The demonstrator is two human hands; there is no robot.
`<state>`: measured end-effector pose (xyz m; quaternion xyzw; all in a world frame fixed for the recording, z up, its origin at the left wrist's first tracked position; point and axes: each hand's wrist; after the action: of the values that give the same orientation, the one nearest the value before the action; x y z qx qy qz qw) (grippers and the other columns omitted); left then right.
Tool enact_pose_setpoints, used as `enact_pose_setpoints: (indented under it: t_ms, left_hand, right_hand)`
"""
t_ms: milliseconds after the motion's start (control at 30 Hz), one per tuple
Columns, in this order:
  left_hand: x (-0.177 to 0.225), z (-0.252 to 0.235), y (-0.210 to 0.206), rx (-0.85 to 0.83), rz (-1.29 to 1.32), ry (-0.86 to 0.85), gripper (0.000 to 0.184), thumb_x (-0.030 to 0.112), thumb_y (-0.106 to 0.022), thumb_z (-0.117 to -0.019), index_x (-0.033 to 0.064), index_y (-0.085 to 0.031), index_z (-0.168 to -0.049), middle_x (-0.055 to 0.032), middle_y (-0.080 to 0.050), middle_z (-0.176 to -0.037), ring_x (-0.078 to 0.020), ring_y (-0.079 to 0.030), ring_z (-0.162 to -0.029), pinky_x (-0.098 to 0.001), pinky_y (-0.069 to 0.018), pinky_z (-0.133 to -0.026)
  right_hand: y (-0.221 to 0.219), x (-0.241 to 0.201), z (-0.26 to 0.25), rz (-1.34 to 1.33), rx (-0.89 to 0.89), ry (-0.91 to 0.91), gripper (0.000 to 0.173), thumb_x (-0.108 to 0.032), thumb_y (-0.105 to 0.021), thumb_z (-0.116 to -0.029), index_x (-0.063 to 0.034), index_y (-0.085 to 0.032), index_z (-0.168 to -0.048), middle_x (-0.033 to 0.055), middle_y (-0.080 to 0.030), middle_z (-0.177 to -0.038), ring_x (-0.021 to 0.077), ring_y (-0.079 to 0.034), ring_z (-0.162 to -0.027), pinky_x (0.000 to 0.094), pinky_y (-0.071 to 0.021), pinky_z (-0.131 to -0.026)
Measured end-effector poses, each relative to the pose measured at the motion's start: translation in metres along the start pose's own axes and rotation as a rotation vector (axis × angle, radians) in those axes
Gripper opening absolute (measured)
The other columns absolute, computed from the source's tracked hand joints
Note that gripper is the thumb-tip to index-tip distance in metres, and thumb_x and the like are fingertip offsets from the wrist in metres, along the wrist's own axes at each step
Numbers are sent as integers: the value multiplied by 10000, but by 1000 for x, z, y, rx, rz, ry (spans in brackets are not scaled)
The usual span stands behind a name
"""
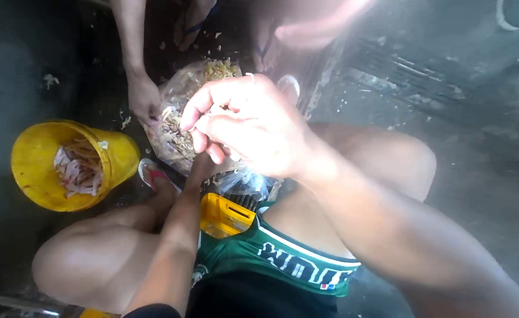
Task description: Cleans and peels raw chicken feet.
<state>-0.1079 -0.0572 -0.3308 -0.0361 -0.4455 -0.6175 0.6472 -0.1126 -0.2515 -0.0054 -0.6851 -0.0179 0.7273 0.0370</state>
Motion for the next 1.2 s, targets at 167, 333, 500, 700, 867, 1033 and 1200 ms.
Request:
enact_pose_setpoints:
  t_ms: [167, 333, 500, 700, 867, 1033, 1200]
  left_hand:
    - [116, 38, 117, -176, 35, 365, 345, 93, -469, -1090, -36, -562, -1396, -248, -597, -1367, -366, -582, -1258, -523, -432, -1092]
    - [87, 34, 164, 66, -17, -14, 248, 150, -549, -1044, 31, -672, -1224, -178, -690, -1088, -297, -668, -990, -527, -535, -910]
    - [126, 71, 232, 80, -13, -266, 184, 172, -549, -1038, 69, -662, -1141, -71, -670, -917, -161, -645, -791, -407, -566, -742]
    - [163, 128, 262, -59, 251, -582, 126, 100, -546, -1005, 60, -660, -1039, -35, -657, -894, -112, -630, -780, -280, -559, -702]
    - [171, 148, 257, -12, 416, -648, 130, 89, -508, -1006, 95, -634, -1037, -13, -616, -864, -79, -577, -686, -200, -498, -584]
    - [174, 135, 241, 137, 464, -603, 75, 183, -570, -987, 134, -625, -974, 36, -631, -781, -55, -603, -670, -212, -525, -601]
    - [170, 137, 230, 308, 391, -640, 86, 173, -575, -1015, 88, -570, -1026, 8, -588, -767, -79, -579, -645, -240, -512, -570]
  right_hand:
    - [3, -1, -4, 143, 25, -17, 201, -10, -495, -989, -58, -684, -938, 8, -713, -798, 45, -596, -536, 185, -485, -447]
    - [5, 2, -6, 352, 141, 35, 197, -37, -517, -925, -113, -671, -829, -37, -629, -709, 35, -546, -559, 212, -450, -492]
    - [8, 0, -6, 598, 182, 67, 141, -137, -546, -939, -137, -650, -843, -44, -565, -696, 53, -521, -599, 281, -440, -539]
    - [11, 4, -7, 786, -97, -191, 359, -491, -597, -1008, -164, -702, -1112, 35, -690, -945, 192, -676, -886, 476, -571, -794]
    - [1, 11, -1, 496, -219, -147, 264, -326, -601, -1036, -101, -700, -941, 16, -656, -767, 112, -630, -663, 343, -545, -597]
    - [-18, 22, 10, 366, -56, -44, 202, -170, -553, -1009, -65, -693, -910, 41, -634, -723, 134, -596, -595, 327, -512, -509]
    - [-19, 24, -5, 442, 7, -38, 269, -201, -492, -1065, -70, -659, -899, 13, -598, -742, 98, -577, -662, 306, -502, -606]
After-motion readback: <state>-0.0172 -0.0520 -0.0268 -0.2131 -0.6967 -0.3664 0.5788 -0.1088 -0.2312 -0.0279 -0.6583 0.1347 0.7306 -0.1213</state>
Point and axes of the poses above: each hand's wrist, its own z-axis away from the middle knuckle, its own y-axis out of the back of the hand, x = y × z
